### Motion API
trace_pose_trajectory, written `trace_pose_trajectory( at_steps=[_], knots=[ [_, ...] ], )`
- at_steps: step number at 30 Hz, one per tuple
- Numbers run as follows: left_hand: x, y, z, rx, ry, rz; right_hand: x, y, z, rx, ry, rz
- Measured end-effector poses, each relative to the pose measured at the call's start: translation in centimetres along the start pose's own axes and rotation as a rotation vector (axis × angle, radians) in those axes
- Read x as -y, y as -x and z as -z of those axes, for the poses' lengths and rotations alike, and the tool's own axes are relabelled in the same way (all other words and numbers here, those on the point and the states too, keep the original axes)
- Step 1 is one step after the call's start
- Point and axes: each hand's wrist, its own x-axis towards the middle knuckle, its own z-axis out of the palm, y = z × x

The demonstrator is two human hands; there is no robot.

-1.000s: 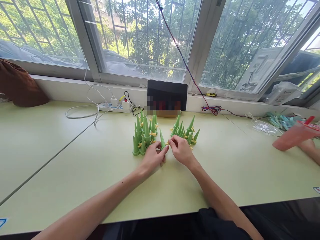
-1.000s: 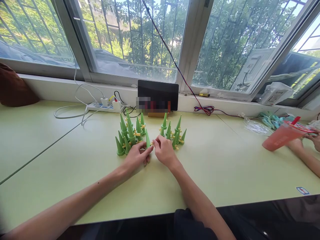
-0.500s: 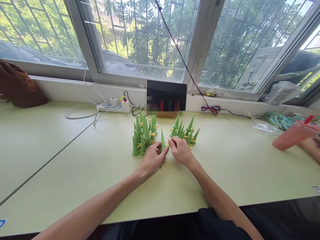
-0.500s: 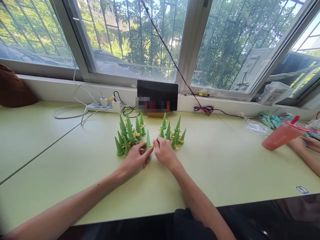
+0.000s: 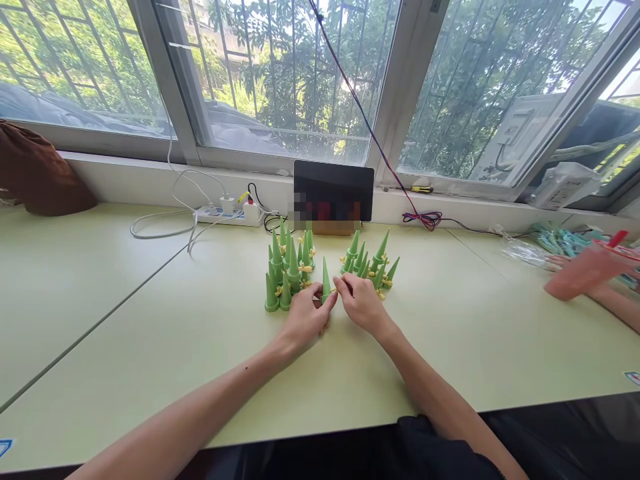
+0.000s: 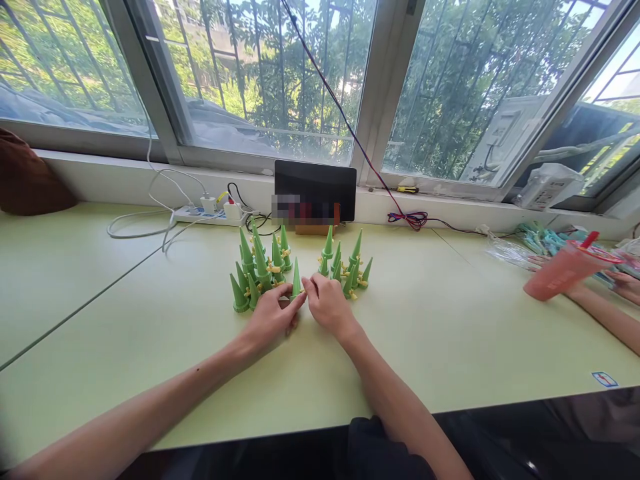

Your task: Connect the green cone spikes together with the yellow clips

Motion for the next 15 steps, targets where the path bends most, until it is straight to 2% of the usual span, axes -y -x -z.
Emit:
trace_pose_trajectory(
  at_steps=[9, 15],
  knots=[
    [-0.04, 0.11, -0.08, -0.045, -0.090, -0.098, -0.14, -0.03, -0.02, 0.005, 0.022, 0.013],
    [-0.13, 0.11, 0.04, -0.085, -0.193, -0.169, -0.18, -0.09, -0.03, 0.035, 0.023, -0.036]
  ],
)
